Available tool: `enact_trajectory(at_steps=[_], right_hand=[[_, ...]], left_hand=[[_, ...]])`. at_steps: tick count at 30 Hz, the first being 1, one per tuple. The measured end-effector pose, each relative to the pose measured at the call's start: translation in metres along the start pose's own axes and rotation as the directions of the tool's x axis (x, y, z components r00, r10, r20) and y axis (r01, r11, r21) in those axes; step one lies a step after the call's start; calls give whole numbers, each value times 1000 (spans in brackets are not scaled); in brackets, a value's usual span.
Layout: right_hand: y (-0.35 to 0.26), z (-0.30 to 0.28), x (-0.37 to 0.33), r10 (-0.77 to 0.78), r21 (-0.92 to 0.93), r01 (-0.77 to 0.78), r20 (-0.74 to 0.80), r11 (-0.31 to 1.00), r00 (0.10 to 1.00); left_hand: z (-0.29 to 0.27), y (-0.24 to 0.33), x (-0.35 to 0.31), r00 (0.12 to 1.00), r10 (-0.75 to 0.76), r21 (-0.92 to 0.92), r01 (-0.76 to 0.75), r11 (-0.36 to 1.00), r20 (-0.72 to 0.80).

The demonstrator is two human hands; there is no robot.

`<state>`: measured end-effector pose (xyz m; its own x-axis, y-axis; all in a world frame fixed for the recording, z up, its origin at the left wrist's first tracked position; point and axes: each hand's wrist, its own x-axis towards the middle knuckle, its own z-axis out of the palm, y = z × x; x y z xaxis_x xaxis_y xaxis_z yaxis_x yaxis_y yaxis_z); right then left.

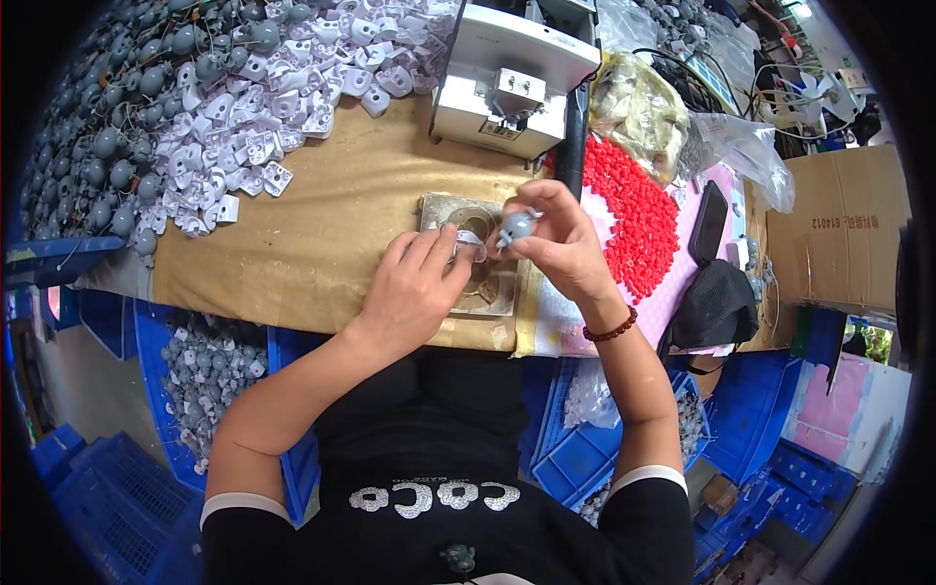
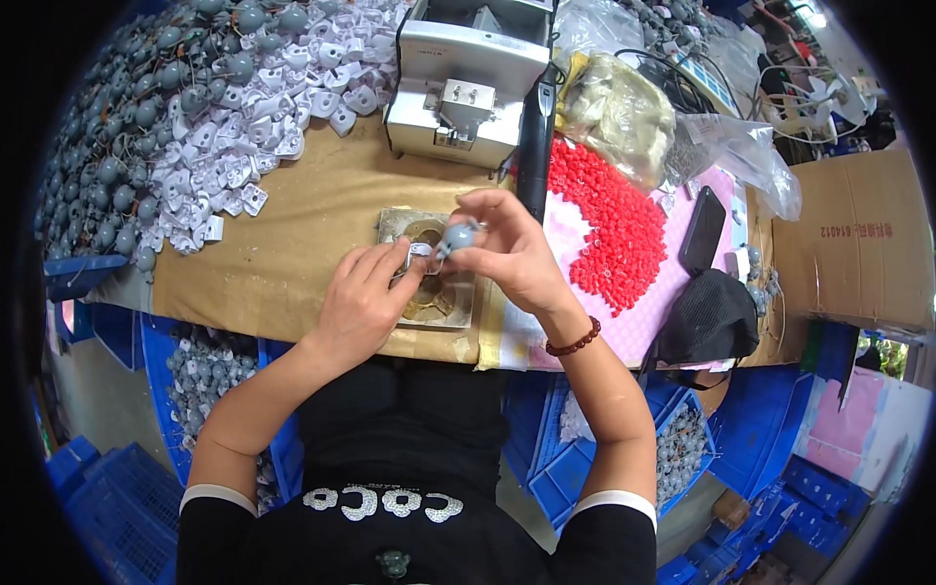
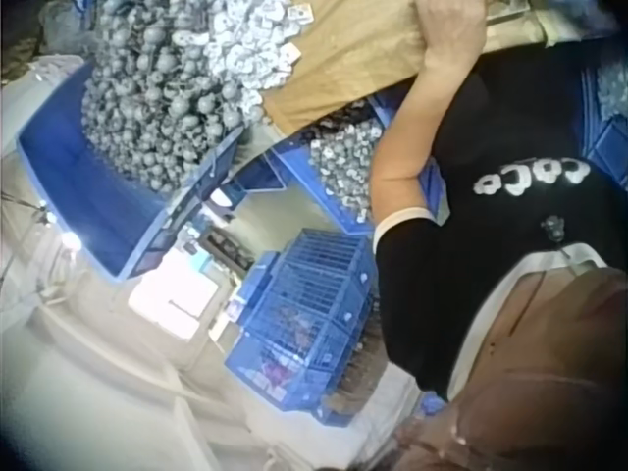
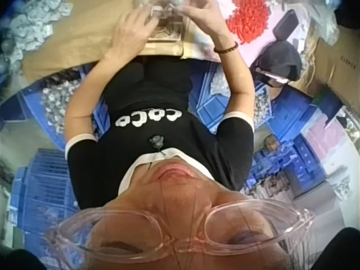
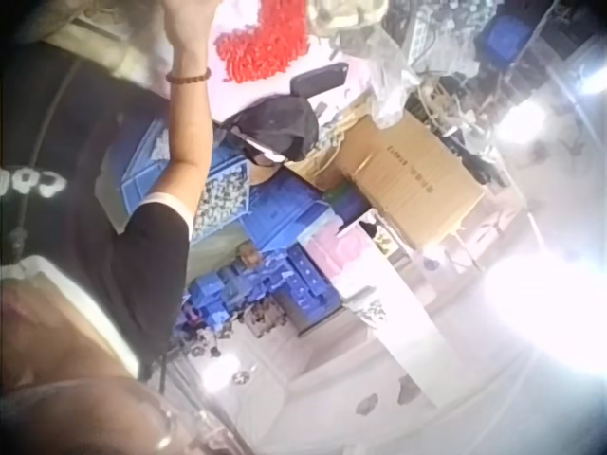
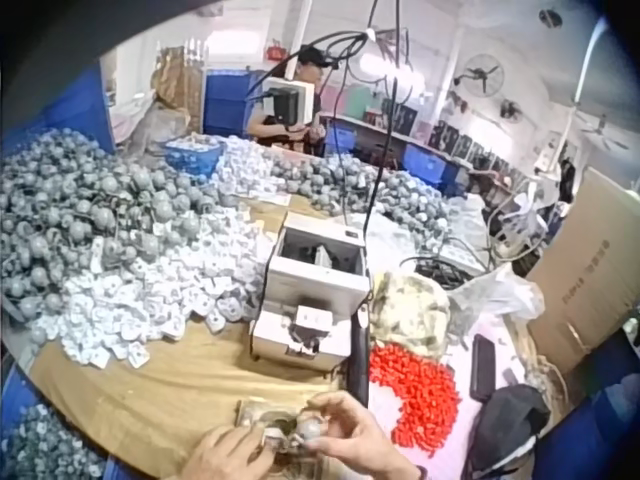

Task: Assembling small plastic components using an electric screwdriver at a factory workstation.

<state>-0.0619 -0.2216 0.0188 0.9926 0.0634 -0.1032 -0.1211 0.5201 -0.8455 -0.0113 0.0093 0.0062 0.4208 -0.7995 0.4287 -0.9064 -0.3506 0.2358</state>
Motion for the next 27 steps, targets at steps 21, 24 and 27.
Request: enact_trajectory(at_steps=[21, 24, 27], right_hand=[[9, 34, 10, -196, -943, 32, -36, 332, 980], [7, 27, 16, -97, -916, -31, -77, 401, 992], [3, 26, 23, -38, -920, -97, -120, 381, 992]], left_hand=[[-3, 1, 24, 962, -270, -191, 271, 943, 34], [-5, 3, 25, 950, -312, -228, 311, 923, 32], [-4, 3, 25, 960, -279, -215, 279, 936, 28]])
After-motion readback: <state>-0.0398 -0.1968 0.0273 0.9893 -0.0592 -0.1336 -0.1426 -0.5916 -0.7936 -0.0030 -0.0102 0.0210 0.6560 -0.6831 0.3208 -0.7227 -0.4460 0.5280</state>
